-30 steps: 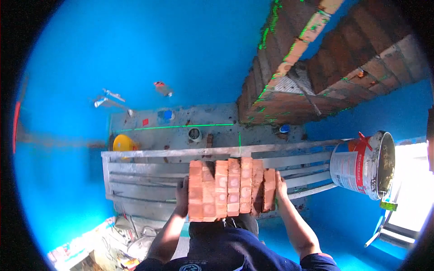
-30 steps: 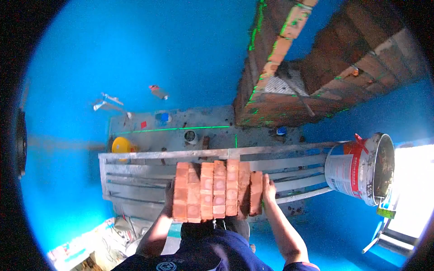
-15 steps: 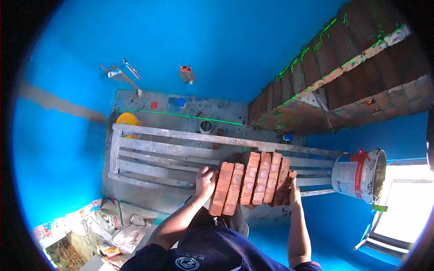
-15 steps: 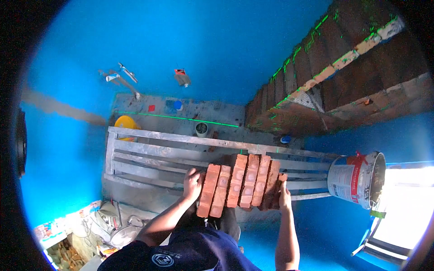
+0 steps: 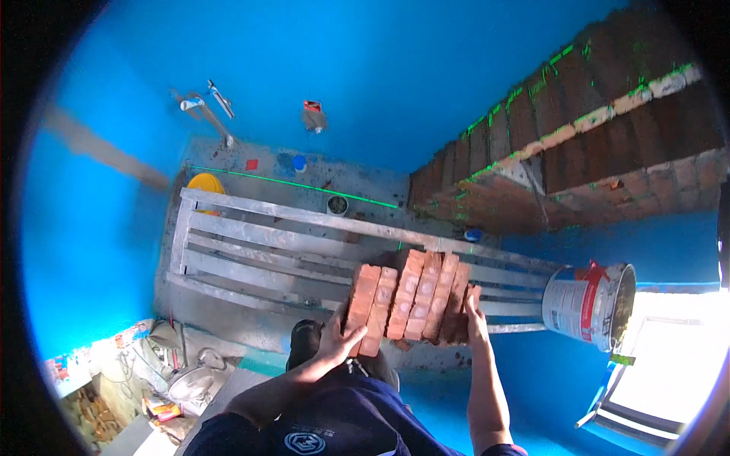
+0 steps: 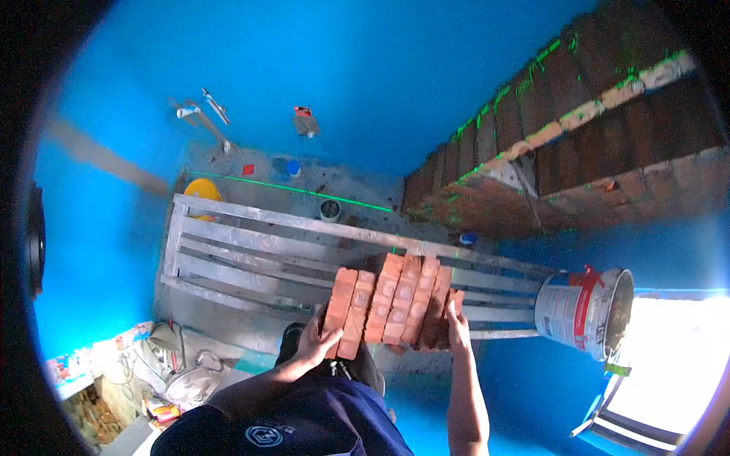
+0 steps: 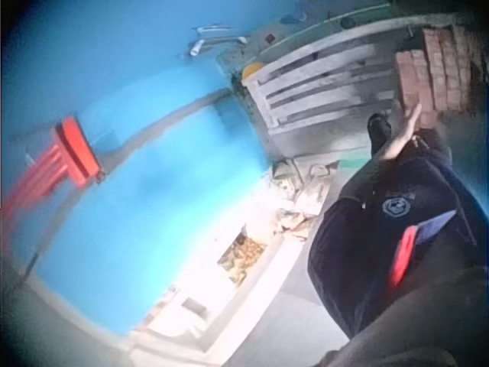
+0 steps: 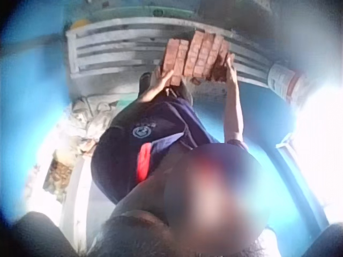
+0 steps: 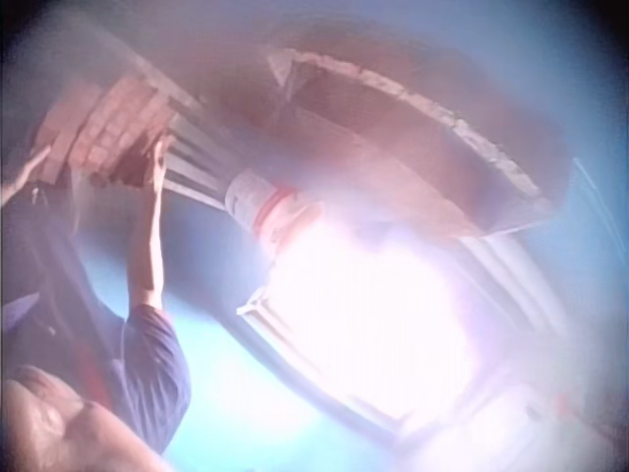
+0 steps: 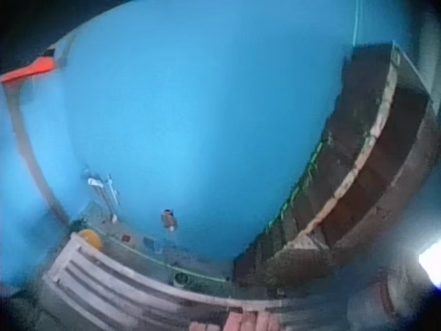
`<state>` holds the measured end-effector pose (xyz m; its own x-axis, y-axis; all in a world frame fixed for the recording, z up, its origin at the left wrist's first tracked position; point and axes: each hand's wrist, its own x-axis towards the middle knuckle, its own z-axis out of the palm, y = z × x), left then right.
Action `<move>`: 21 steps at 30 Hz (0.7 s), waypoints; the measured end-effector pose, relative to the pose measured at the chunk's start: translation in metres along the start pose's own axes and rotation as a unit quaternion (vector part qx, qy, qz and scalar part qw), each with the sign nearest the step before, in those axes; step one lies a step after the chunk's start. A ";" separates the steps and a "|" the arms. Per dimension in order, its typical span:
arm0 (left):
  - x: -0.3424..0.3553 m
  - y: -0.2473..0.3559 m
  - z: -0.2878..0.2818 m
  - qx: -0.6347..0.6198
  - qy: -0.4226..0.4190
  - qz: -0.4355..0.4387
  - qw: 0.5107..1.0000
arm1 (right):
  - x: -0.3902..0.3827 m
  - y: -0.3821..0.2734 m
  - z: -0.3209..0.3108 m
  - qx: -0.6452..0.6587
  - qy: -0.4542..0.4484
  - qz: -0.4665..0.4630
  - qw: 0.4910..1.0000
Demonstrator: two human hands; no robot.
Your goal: The person picks up bricks from a pile and places them onto a metal platform, then uses a trowel to apply mortar onto a brick wall structure and positions a slate tile onto the wet mortar.
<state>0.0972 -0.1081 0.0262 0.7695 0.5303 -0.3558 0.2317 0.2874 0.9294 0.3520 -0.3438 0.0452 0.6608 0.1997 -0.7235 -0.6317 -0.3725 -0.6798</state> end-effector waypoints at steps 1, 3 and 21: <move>0.006 0.002 -0.004 0.020 -0.001 0.004 1.000 | 0.006 0.003 0.003 -0.001 0.011 -0.029 1.000; 0.009 -0.008 -0.017 0.080 0.012 -0.010 0.997 | 0.001 -0.010 0.025 -0.032 0.000 -0.056 0.998; 0.021 -0.044 -0.008 -0.171 -0.064 -0.026 0.983 | 0.092 -0.119 0.209 -0.702 -0.074 -0.281 0.650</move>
<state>0.0990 -0.1030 -0.0226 0.8356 0.4092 -0.3665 0.0764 0.5742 0.8151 0.4038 -0.0919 0.0346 0.5158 0.7084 -0.4818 0.7542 -0.6422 -0.1370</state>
